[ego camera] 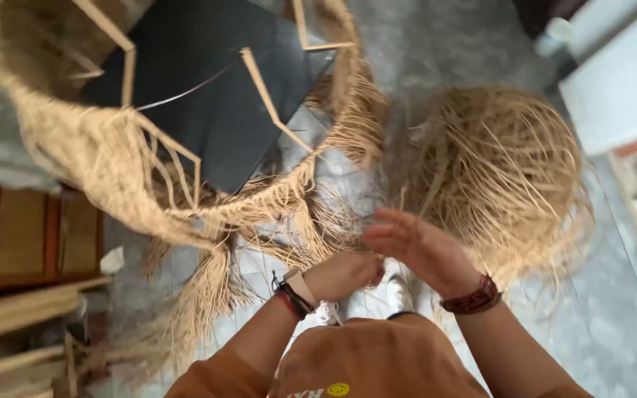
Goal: Weaving and tying straw fibers around a metal frame to create a decorative object
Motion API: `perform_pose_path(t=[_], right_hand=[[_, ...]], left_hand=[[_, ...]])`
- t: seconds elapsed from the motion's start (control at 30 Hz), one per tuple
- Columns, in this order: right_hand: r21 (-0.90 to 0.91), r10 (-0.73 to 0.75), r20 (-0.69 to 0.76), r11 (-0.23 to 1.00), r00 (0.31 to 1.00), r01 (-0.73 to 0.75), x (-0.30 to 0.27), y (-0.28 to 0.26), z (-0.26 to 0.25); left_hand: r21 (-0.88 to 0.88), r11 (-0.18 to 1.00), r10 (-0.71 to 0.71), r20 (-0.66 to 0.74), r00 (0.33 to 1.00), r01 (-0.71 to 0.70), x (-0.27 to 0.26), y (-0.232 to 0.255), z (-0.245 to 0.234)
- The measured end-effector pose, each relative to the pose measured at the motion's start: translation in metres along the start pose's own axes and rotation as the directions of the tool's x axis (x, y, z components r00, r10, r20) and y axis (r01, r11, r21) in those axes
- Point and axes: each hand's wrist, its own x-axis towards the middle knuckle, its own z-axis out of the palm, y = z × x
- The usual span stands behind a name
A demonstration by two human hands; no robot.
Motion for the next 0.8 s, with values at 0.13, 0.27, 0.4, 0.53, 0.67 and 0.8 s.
perform_pose_path(t=[0.13, 0.27, 0.4, 0.53, 0.67, 0.8], right_hand=[[0.062, 0.157, -0.305, 0.988, 0.939, -0.145, 0.017, 0.005, -0.014], [-0.787, 0.257, 0.071, 0.608, 0.964, -0.105, -0.005, 0.046, -0.054], [-0.815, 0.655, 0.256, 0.542, 0.711, -0.206, 0.005, -0.005, -0.03], [-0.394, 0.486, 0.395, 0.856, 0.779, -0.335, 0.041, -0.034, -0.007], [0.02, 0.363, 0.329, 0.92, 0.872, -0.39, 0.056, -0.036, -0.005], [-0.837, 0.585, 0.209, 0.521, 0.784, -0.165, 0.025, -0.001, -0.036]], left_hand=[[0.247, 0.955, -0.196, 0.1, 0.975, 0.167, -0.026, 0.027, 0.017], [-0.82, 0.521, -0.238, -0.406, 0.882, -0.237, 0.002, 0.097, 0.025], [-0.755, 0.388, -0.422, -0.656, 0.626, -0.529, 0.013, 0.06, 0.042], [-0.245, 0.954, 0.027, -0.504, 0.863, -0.173, -0.017, 0.044, 0.084], [-0.005, 0.911, -0.402, -0.244, 0.883, 0.413, -0.026, 0.03, 0.117], [-0.02, 0.969, 0.168, -0.68, 0.714, -0.246, -0.013, 0.052, 0.089]])
